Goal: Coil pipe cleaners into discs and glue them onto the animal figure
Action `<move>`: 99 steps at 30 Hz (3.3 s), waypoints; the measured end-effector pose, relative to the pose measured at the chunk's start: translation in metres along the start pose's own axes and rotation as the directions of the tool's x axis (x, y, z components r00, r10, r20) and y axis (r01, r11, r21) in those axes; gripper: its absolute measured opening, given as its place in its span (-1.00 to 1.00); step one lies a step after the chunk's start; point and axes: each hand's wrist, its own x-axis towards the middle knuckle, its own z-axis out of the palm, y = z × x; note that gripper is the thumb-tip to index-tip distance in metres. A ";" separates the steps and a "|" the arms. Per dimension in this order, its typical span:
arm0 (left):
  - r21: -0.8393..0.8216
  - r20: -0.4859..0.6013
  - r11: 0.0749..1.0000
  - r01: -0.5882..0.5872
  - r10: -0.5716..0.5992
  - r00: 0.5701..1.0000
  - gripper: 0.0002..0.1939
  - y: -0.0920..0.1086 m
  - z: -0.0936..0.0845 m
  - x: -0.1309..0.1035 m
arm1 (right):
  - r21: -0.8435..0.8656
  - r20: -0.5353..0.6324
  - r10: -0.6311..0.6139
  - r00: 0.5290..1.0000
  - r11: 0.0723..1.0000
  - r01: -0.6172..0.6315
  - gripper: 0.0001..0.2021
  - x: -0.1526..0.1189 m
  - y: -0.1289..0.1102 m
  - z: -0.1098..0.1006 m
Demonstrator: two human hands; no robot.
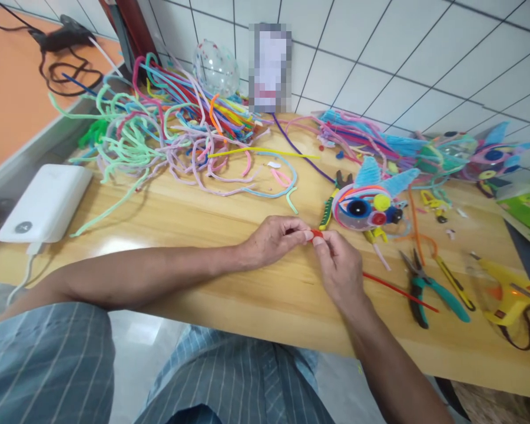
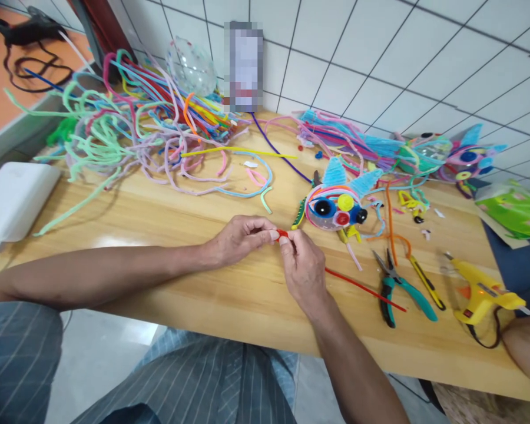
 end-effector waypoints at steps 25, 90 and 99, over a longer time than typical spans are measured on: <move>-0.059 0.021 0.992 0.110 -0.109 0.994 -0.58 -0.002 0.000 0.002 | 0.127 0.072 0.072 0.995 0.989 -0.080 -0.74 0.002 0.005 -0.001; -0.093 0.022 0.991 -0.100 0.103 0.994 -0.68 -0.005 0.000 0.009 | 0.509 0.035 0.191 0.981 0.841 -0.182 -0.72 0.009 0.015 0.009; -0.109 0.071 0.994 -0.004 0.012 0.997 -0.72 -0.004 -0.003 0.008 | 0.456 0.088 0.177 0.980 0.868 -0.198 -0.76 0.005 0.021 0.007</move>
